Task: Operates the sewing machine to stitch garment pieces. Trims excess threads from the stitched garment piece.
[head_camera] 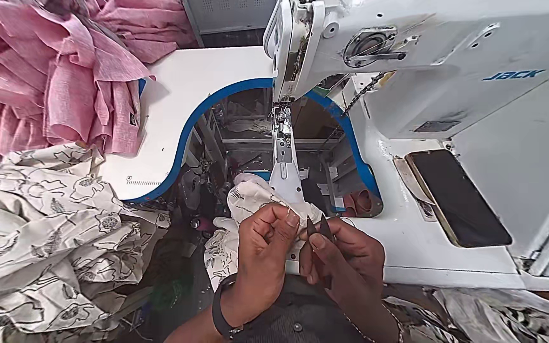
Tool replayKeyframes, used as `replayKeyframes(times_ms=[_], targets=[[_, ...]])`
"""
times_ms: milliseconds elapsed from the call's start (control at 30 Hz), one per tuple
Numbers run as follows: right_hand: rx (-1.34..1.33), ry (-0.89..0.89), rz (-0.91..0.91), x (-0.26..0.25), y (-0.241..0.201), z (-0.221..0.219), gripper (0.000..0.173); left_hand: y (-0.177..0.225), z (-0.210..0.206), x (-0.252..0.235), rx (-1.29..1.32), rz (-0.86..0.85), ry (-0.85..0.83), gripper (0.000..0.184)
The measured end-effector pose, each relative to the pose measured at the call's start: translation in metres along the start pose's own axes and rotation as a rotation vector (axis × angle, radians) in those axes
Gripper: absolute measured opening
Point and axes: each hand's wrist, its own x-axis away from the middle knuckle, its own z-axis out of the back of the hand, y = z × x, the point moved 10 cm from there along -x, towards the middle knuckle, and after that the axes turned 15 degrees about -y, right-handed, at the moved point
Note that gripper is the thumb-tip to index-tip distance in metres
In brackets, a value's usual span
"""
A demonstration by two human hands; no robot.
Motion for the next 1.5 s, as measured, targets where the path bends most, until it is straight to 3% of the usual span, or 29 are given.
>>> replayKeyframes(times_ms=[67,133,200,300,400,467,600,667,733,800,933,1500], targets=[[-0.282,0.049,-0.03,-0.003,-0.002,0.011,0.02,-0.003,0.004,0.002,-0.023,0.01,0.012,0.019],[-0.256,0.127,0.041,-0.006,-0.024,0.037,0.018,-0.009,0.009,0.005,-0.002,0.04,0.041,0.021],[0.121,0.122,0.119,-0.009,-0.051,0.048,0.015,-0.009,0.014,0.006,0.003,0.051,0.069,0.021],[0.713,0.03,0.095,-0.01,-0.052,0.019,0.027,-0.004,0.011,0.004,-0.018,0.04,0.071,0.02],[1.092,0.057,0.212,-0.011,-0.05,-0.003,0.018,-0.002,0.006,0.002,-0.077,0.02,0.037,0.019],[1.057,0.038,0.198,-0.012,-0.047,-0.004,0.021,-0.002,0.005,0.003,-0.093,0.019,0.023,0.018],[0.365,0.087,0.042,-0.009,-0.04,0.029,0.014,-0.002,0.014,0.004,-0.02,0.037,0.092,0.022],[0.219,0.094,-0.027,-0.008,-0.041,0.036,0.013,-0.002,0.021,0.004,0.088,0.049,0.159,0.023],[0.228,-0.022,-0.156,-0.006,-0.026,0.02,0.029,-0.001,0.022,0.001,0.179,0.057,0.185,0.02],[0.366,-0.094,-0.17,-0.003,-0.012,0.002,0.035,-0.002,0.019,-0.002,0.207,0.045,0.192,0.018],[0.682,-0.055,-0.107,-0.001,-0.005,-0.002,0.033,-0.001,0.017,-0.003,0.151,0.038,0.215,0.024],[0.825,-0.014,-0.065,-0.002,-0.011,-0.001,0.034,-0.006,0.018,-0.004,0.164,0.045,0.198,0.026]])
